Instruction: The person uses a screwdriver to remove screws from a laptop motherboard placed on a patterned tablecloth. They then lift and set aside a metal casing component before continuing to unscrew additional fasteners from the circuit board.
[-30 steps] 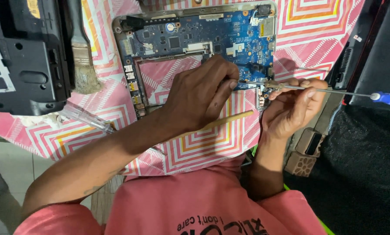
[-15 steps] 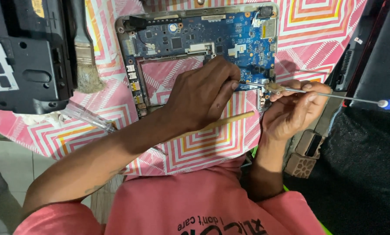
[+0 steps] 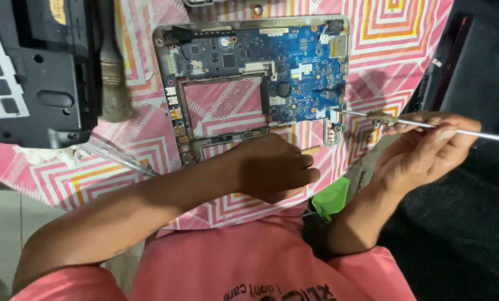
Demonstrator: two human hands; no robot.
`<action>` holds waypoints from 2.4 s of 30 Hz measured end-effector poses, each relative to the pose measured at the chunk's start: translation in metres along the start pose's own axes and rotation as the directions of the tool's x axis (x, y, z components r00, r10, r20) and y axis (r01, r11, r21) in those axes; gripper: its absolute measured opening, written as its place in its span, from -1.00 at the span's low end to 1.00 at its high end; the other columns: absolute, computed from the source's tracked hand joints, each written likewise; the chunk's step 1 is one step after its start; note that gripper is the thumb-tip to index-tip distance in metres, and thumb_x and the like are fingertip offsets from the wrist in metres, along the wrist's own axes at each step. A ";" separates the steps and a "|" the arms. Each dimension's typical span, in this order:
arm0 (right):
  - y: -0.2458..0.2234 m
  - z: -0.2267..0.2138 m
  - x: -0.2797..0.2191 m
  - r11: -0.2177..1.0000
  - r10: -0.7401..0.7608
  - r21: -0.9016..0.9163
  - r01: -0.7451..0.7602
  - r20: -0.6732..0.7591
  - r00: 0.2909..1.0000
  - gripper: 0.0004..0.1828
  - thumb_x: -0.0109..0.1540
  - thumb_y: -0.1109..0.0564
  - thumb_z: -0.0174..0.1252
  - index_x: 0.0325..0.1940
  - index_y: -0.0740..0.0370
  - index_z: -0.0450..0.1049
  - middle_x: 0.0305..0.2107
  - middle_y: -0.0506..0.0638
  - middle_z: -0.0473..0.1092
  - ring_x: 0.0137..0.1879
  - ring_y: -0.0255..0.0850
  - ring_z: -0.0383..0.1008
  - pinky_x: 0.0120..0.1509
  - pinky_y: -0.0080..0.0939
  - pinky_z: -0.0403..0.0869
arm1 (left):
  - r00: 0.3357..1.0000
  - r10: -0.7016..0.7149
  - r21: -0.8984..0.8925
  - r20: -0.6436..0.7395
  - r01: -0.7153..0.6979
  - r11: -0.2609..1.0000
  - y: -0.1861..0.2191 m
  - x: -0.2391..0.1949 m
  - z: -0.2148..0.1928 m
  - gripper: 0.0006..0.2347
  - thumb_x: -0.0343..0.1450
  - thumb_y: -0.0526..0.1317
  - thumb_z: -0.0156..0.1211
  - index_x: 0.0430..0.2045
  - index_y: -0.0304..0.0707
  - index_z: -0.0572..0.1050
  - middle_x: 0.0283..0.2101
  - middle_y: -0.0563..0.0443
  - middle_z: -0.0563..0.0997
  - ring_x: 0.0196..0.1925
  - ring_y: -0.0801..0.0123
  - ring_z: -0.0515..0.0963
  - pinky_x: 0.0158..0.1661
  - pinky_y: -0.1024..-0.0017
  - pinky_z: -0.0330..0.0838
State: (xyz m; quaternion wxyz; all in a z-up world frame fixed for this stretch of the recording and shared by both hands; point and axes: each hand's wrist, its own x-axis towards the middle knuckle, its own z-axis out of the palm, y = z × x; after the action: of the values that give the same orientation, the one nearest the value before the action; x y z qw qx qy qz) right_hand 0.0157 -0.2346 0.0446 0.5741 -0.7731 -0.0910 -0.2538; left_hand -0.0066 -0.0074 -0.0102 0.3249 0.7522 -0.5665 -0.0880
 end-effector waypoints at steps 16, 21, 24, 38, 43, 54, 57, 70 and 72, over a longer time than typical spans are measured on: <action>-0.019 0.030 0.033 0.917 -0.197 -0.268 0.295 0.338 0.920 -0.67 0.54 0.01 -0.16 -0.06 0.39 0.18 -0.44 0.26 0.31 -0.47 -0.01 0.41 -0.35 -0.11 0.47 | 0.978 -0.049 -0.204 -0.201 0.007 0.979 -0.003 -0.013 0.013 -0.79 0.28 -0.12 0.31 -0.50 -0.27 0.46 -0.60 -0.04 0.48 -0.53 0.07 0.50 -0.51 0.10 0.37; -0.021 0.031 0.034 0.889 -0.217 -0.303 0.342 0.379 0.900 -0.67 0.55 0.04 -0.20 -0.08 0.42 0.20 -0.42 0.24 0.28 -0.48 0.00 0.43 -0.39 -0.15 0.46 | 0.968 -0.044 -0.189 -0.248 -0.004 0.982 -0.002 -0.014 0.012 -0.81 0.28 -0.13 0.28 -0.50 -0.27 0.47 -0.59 -0.04 0.48 -0.54 0.07 0.49 -0.46 0.10 0.38; -0.025 0.032 0.031 0.891 -0.185 -0.335 0.307 0.349 0.919 -0.61 0.54 0.01 -0.17 -0.11 0.46 0.21 -0.46 0.26 0.28 -0.47 0.04 0.45 -0.36 -0.11 0.42 | 0.957 -0.033 -0.183 -0.288 -0.022 0.983 -0.003 -0.014 0.013 -0.79 0.27 -0.15 0.34 -0.53 -0.27 0.46 -0.62 -0.03 0.47 -0.56 0.08 0.48 -0.46 0.10 0.34; -0.032 0.016 0.016 0.856 -0.120 -0.415 0.307 0.418 0.900 -0.62 0.53 0.02 -0.18 -0.16 0.44 0.25 -0.54 0.15 0.29 -0.46 -0.07 0.38 -0.29 -0.10 0.36 | 0.961 -0.038 -0.193 -0.273 -0.015 0.981 -0.004 -0.013 0.012 -0.79 0.27 -0.14 0.32 -0.58 -0.25 0.42 -0.63 -0.03 0.45 -0.57 0.06 0.45 -0.47 0.09 0.29; -0.032 0.016 0.015 0.883 -0.125 -0.353 0.309 0.457 0.881 -0.65 0.53 0.04 -0.19 -0.17 0.40 0.21 -0.57 0.16 0.33 -0.48 -0.07 0.45 -0.36 -0.18 0.38 | 0.956 -0.034 -0.184 -0.293 -0.022 0.983 -0.004 -0.013 0.015 -0.79 0.26 -0.14 0.32 -0.57 -0.25 0.42 -0.59 -0.04 0.47 -0.53 0.01 0.47 -0.47 0.08 0.28; -0.034 0.018 0.012 0.862 -0.091 -0.411 0.297 0.451 0.888 -0.64 0.52 0.07 -0.16 -0.19 0.45 0.26 -0.45 0.18 0.36 -0.42 -0.01 0.49 -0.29 -0.13 0.40 | 0.958 -0.024 -0.238 -0.286 -0.047 0.970 -0.005 -0.013 0.012 -0.78 0.25 -0.20 0.36 -0.64 -0.25 0.38 -0.64 -0.05 0.42 -0.58 0.03 0.44 -0.46 0.11 0.30; -0.038 0.024 0.013 0.905 -0.081 -0.343 0.253 0.446 0.892 -0.64 0.50 0.06 -0.10 -0.23 0.43 0.25 -0.49 0.18 0.34 -0.43 -0.04 0.49 -0.31 -0.18 0.41 | 0.956 -0.028 -0.249 -0.292 -0.047 0.967 -0.005 -0.014 0.013 -0.75 0.25 -0.20 0.39 -0.63 -0.25 0.37 -0.64 -0.03 0.39 -0.58 0.08 0.42 -0.46 0.14 0.28; -0.006 0.021 0.012 0.855 -0.314 -0.301 0.422 0.347 0.884 -0.68 0.40 0.24 0.21 -0.37 0.38 0.28 -0.50 0.17 0.33 -0.45 -0.06 0.40 -0.32 -0.08 0.30 | 0.889 -0.039 -0.221 -0.457 -0.071 0.973 0.006 -0.005 -0.033 -0.88 0.37 -0.27 0.04 -0.56 -0.23 0.28 -0.55 -0.06 0.41 -0.55 0.00 0.46 -0.59 0.05 0.27; -0.012 0.024 0.012 0.838 -0.254 -0.396 0.375 0.325 0.911 -0.61 0.41 0.11 0.18 -0.41 0.40 0.30 -0.58 0.13 0.31 -0.48 -0.16 0.24 -0.29 -0.13 0.18 | 0.768 -0.139 -0.227 -0.626 -0.008 0.974 0.010 0.000 -0.052 -0.92 0.34 -0.38 0.04 -0.54 -0.22 0.30 -0.57 -0.03 0.40 -0.58 0.11 0.37 -0.61 0.17 0.16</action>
State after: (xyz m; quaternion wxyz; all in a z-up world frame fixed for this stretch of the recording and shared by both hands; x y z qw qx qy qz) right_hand 0.0274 -0.2097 0.0558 0.3127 -0.8851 -0.2308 -0.2560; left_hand 0.0116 0.0111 0.0358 0.5743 0.7167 -0.3829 0.0998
